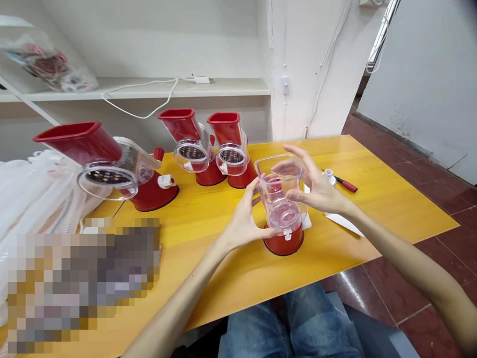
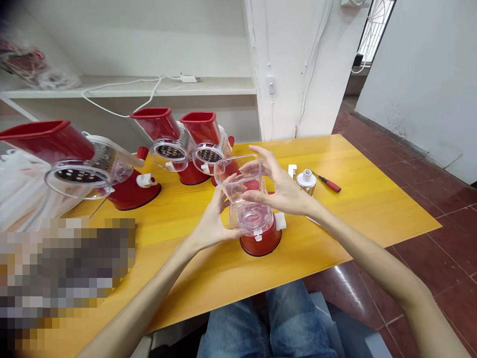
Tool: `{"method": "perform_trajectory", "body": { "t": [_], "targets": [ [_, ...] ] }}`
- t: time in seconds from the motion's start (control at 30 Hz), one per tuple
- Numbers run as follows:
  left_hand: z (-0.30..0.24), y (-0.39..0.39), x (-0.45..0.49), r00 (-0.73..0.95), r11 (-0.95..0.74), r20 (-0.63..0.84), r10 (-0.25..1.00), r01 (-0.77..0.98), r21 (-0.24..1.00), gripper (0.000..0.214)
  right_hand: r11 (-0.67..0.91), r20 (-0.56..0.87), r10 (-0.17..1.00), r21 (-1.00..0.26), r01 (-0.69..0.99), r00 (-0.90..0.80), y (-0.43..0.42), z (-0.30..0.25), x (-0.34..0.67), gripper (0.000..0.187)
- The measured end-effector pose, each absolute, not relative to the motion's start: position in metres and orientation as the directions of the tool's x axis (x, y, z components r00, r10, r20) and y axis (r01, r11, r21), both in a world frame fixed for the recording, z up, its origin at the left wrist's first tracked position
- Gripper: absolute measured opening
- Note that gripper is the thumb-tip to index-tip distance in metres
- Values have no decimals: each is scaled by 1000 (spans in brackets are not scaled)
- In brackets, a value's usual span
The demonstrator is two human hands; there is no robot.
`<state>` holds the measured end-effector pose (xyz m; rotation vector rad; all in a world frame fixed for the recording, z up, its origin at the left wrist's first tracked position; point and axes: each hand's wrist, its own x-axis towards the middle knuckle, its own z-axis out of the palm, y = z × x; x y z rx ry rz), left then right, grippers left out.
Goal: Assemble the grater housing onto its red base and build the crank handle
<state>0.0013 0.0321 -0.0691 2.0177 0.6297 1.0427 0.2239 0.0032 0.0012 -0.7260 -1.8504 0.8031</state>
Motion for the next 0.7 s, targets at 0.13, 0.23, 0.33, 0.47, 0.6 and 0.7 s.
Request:
{"method": "perform_trajectory", "body": {
  "t": [0.13, 0.23, 0.33, 0.47, 0.6, 0.7],
  "targets": [
    [-68, 32, 1, 572, -564, 446, 689, 36, 825, 123, 593, 512, 789, -780, 201, -339, -10, -22, 227, 98],
    [-67, 33, 0, 597, -561, 438, 672, 24, 828, 125, 545, 475, 823, -816, 195, -312, -19, -44, 228, 112],
    [-64, 36, -2, 632, -571, 426, 647, 31, 821, 126, 514, 451, 838, -841, 168, -306, -24, -64, 228, 122],
    [-63, 39, -9, 686, -592, 404, 605, 49, 804, 118, 475, 417, 858, -866, 156, -299, -29, -76, 231, 117],
    [-78, 34, -15, 674, -532, 396, 624, -5, 847, 102, 444, 396, 877, -884, 144, -272, -34, -75, 233, 107],
    [-93, 24, -16, 619, -499, 385, 684, 12, 867, 100, 421, 378, 890, -897, 138, -256, -37, -72, 233, 98]
  ]
}}
